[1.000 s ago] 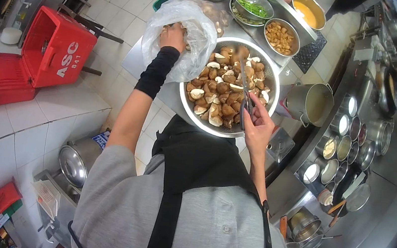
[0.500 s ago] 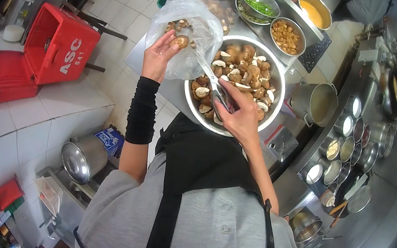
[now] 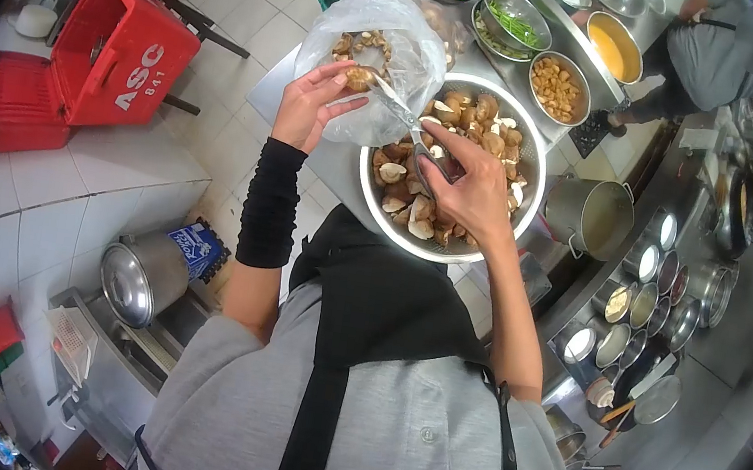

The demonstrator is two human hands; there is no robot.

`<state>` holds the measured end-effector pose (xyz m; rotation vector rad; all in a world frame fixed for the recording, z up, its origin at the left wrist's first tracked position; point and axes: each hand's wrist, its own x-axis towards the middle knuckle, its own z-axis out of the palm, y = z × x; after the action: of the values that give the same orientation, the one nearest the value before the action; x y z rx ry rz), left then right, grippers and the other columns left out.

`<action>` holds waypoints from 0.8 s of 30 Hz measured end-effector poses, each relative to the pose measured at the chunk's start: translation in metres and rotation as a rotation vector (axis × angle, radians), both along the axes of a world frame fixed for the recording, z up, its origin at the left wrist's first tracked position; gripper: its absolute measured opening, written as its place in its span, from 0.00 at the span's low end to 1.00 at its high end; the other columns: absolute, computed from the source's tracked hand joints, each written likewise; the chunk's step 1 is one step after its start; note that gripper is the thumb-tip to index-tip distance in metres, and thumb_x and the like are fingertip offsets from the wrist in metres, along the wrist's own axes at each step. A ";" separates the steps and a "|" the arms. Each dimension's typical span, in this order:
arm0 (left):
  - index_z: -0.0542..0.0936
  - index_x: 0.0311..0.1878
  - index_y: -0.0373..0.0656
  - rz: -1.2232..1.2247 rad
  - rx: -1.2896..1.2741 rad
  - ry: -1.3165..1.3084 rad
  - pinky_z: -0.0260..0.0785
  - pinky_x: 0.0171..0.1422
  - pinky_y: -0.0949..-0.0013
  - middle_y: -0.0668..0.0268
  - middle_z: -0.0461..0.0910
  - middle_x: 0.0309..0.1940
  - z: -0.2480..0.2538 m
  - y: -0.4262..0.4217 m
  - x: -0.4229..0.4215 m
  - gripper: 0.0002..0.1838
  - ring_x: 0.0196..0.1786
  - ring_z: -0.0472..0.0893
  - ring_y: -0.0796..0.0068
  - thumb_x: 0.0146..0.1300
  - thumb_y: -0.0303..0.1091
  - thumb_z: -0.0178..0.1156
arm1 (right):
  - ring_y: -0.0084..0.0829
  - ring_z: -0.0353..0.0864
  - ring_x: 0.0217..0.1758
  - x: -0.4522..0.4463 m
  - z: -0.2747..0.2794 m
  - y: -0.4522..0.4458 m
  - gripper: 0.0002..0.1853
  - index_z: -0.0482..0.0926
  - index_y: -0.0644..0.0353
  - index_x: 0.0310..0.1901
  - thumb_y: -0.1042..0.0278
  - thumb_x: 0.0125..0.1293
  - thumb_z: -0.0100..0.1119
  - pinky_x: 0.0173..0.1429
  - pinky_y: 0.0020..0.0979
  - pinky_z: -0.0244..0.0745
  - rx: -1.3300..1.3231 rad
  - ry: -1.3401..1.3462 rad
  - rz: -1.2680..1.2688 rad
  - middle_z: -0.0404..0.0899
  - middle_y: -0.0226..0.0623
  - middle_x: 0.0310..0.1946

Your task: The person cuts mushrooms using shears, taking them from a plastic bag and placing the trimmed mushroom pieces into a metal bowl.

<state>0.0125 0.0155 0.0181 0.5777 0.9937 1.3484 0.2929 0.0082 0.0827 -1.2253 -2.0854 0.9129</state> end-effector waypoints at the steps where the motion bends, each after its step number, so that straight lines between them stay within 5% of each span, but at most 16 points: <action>1: 0.74 0.71 0.33 -0.003 0.010 0.005 0.77 0.71 0.52 0.53 0.76 0.68 0.002 0.000 0.001 0.21 0.67 0.80 0.61 0.79 0.28 0.54 | 0.35 0.79 0.26 0.001 0.002 0.003 0.24 0.86 0.49 0.61 0.62 0.62 0.73 0.36 0.38 0.76 0.012 -0.006 0.007 0.81 0.38 0.26; 15: 0.77 0.65 0.24 -0.064 0.017 0.156 0.78 0.67 0.64 0.56 0.83 0.59 0.003 0.003 0.009 0.21 0.58 0.84 0.69 0.78 0.31 0.61 | 0.35 0.83 0.27 0.000 -0.006 0.026 0.24 0.87 0.49 0.60 0.62 0.61 0.73 0.39 0.37 0.78 -0.052 0.006 0.094 0.88 0.41 0.34; 21: 0.76 0.66 0.25 -0.061 -0.109 0.113 0.77 0.68 0.63 0.54 0.83 0.59 -0.010 0.001 -0.007 0.21 0.62 0.82 0.69 0.77 0.28 0.61 | 0.32 0.78 0.24 -0.009 -0.020 0.037 0.23 0.88 0.51 0.60 0.62 0.61 0.73 0.37 0.34 0.75 -0.310 -0.072 0.082 0.81 0.47 0.23; 24: 0.72 0.70 0.25 -0.014 -0.269 0.067 0.77 0.68 0.63 0.54 0.81 0.61 -0.009 0.000 -0.009 0.24 0.62 0.82 0.69 0.76 0.28 0.61 | 0.25 0.72 0.23 -0.013 -0.037 0.035 0.23 0.88 0.55 0.59 0.62 0.62 0.72 0.34 0.32 0.69 -0.347 0.071 0.076 0.76 0.37 0.20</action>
<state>0.0031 0.0154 0.0092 0.4270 1.2010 1.1642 0.2800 0.0435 0.0454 -1.2660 -1.9843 1.3775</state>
